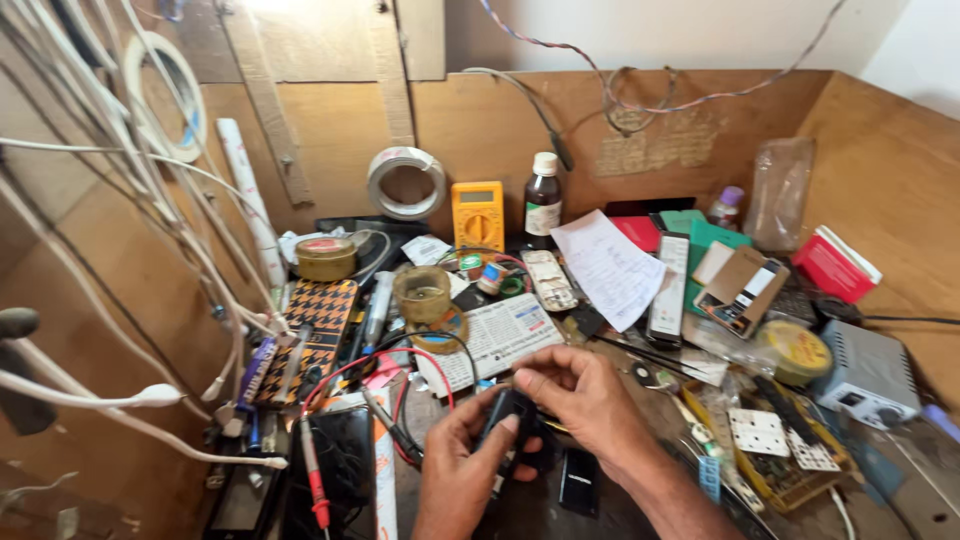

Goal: The person disassembles a small black electronic device, likely a mobile phone, using a screwdriver and tweezers. They remove the back cover, unscrew internal components, and manipulate the battery and circuit board before reassembling the device.

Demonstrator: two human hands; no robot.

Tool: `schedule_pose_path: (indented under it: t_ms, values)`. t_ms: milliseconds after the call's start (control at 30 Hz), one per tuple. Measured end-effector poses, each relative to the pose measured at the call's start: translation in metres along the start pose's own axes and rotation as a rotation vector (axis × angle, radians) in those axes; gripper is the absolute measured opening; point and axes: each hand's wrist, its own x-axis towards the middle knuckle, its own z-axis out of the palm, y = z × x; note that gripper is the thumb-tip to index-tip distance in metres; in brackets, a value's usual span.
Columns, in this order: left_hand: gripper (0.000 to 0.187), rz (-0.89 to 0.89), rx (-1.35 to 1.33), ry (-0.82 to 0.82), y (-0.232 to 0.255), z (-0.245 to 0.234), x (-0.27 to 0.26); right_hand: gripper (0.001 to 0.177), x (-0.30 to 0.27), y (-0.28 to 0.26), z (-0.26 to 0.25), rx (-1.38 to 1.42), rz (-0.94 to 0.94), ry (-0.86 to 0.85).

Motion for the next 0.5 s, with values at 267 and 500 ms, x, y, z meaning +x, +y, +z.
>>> schedule_pose_path:
  t_ms: [267,500]
  values:
    - [0.044,-0.061,-0.015,0.077,0.008,0.003,-0.001,0.026,-0.021,-0.032,-0.105,-0.498,0.077,0.382]
    - [0.047,-0.052,-0.046,0.137,0.027,0.008,-0.011,0.025,-0.037,-0.026,-0.108,-0.836,0.117,0.266]
